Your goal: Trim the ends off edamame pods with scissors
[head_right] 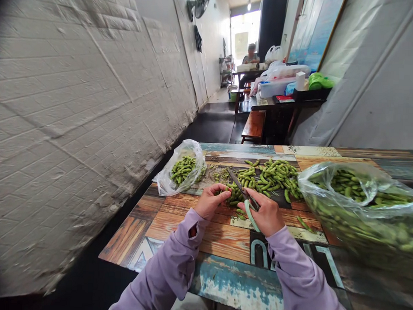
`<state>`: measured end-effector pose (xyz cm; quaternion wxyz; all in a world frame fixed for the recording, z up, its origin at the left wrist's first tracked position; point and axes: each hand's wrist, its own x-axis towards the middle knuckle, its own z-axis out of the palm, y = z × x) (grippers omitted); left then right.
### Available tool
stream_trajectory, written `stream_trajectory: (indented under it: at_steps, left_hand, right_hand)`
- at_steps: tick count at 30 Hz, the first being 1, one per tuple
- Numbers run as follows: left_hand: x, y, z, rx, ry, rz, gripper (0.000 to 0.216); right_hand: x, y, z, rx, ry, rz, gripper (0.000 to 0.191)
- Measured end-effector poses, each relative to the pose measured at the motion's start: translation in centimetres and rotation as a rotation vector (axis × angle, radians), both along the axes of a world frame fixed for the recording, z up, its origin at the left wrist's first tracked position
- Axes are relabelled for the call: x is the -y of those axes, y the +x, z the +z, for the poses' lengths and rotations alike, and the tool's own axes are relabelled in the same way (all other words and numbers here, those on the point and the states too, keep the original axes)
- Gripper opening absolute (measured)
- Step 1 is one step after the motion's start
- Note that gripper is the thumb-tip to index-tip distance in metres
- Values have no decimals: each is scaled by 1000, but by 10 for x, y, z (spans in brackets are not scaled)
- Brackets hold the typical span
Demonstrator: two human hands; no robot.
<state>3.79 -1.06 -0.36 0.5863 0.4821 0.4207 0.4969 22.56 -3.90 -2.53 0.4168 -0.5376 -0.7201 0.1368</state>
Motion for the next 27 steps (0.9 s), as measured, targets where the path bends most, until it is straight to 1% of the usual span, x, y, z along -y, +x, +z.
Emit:
stream_trajectory:
  at_steps: [6,10,17,24,27]
  left_hand:
    - [0,0,1,51,-13,38,30]
    - [-1,-2,2,-4,42,49,27]
    - [-3,-3,-1,-108,210,48,17]
    - [-2,-3,1,-155,246,33,17]
    - [-1,-4,1,-179,280,29,15]
  right_hand:
    - [0,-1,0,60,-23,116,47]
    - [0,-3,-2,50,-61,169,49]
    - [2,-3,2,65,-73,171,50]
    - [1,-2,-2,94,-60,181,48]
    - [3,-1,-1,105,-65,181,47]
